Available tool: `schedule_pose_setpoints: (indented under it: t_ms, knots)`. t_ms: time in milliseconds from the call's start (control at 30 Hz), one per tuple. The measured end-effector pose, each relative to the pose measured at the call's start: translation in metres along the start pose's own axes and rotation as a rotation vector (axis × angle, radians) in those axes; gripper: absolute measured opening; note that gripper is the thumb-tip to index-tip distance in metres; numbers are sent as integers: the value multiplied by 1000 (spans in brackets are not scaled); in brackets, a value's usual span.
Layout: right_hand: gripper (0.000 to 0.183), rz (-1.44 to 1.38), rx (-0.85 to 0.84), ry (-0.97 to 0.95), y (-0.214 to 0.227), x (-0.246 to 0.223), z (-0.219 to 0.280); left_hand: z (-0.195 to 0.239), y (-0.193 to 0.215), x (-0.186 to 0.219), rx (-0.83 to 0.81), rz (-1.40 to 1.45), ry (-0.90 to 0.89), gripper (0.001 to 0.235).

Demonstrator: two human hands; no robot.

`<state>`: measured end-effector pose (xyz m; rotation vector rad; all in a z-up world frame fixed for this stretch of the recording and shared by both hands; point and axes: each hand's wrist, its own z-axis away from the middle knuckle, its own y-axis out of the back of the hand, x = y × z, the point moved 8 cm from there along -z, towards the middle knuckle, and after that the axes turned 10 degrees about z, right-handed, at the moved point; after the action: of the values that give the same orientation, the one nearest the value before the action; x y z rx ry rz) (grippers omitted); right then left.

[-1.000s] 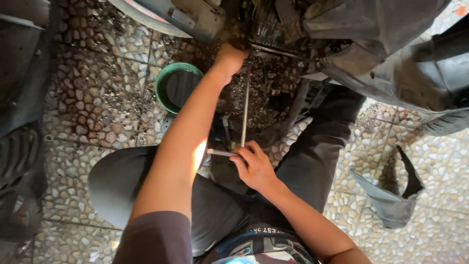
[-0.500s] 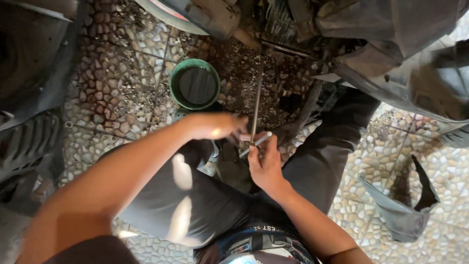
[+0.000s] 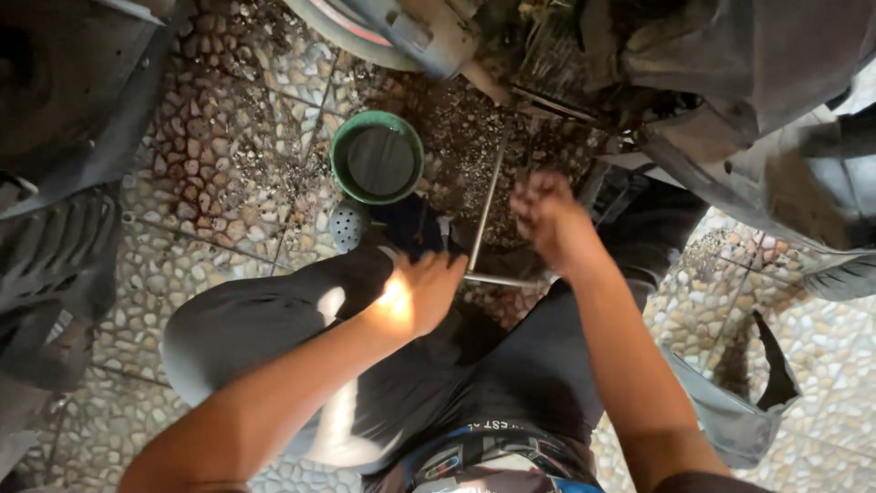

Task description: The person crouches beside a motor scooter and uses a T-handle wrench to loosen and turn bolts on the engine area near the exhaust. After working the fasteners, the person picks up a blue cloth and wipes the engine and surrounding panels.

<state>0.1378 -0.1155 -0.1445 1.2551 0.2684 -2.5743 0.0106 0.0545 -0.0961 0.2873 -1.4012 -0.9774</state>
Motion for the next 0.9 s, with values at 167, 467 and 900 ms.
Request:
schedule_pose_setpoints:
  t_ms: [167,467,900]
  knots:
    - [29,-415,-35,-252,-42,-10,-70,12,39,-3,-91,-461,236,27]
    - [43,-998,-94,-231,-66,24,-158,51,67,19,924,173,211,51]
    - [31,-747,-70,-342,-38,6,-122,-15,-7,62,26,-88,88,56]
